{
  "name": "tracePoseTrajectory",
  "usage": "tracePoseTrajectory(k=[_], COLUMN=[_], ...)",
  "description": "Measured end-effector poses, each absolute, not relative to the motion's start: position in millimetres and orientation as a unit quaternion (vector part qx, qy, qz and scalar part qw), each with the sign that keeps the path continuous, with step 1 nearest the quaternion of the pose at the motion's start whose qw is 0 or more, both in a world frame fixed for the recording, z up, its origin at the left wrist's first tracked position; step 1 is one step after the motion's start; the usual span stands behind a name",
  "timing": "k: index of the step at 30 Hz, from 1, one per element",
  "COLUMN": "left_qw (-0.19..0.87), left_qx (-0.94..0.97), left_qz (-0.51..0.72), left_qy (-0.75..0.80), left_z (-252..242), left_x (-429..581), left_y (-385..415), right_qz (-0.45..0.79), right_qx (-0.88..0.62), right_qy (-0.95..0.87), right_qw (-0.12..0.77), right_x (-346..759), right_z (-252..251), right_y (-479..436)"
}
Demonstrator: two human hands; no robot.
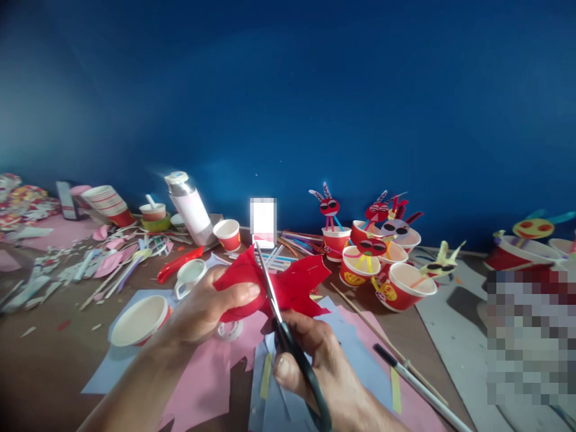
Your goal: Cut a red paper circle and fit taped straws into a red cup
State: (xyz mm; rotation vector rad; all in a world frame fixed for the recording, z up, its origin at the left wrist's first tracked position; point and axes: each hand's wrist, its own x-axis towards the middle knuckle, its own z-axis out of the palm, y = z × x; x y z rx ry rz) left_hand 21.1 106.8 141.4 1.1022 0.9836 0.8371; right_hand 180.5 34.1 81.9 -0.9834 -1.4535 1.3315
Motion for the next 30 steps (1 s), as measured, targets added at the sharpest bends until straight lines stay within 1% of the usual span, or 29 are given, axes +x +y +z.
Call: tracePoseTrajectory(k=[4,14,30], left_qw=[0.663,0.676,0.682], left_qx=[0.463,0.483,0.501], left_qz=[0.383,0.339,0.316], left_qy=[0.447,0.442,0.429], left_z=[145.0,145.0,144.2], left_x=[22.0,18.1,12.6], left_y=[105.1,109.6,112.5], right_qz=[0.542,0.549,0.543], right_qx=[-0.396,-0.395,-0.407], right_qy=[-0.585,-0.572,-0.596], right_qw=[0.455,0.464,0.430], right_x=[180.3,179.1,182.7], right_z=[83.6,80.3,83.8], right_y=[33.7,33.4,33.0])
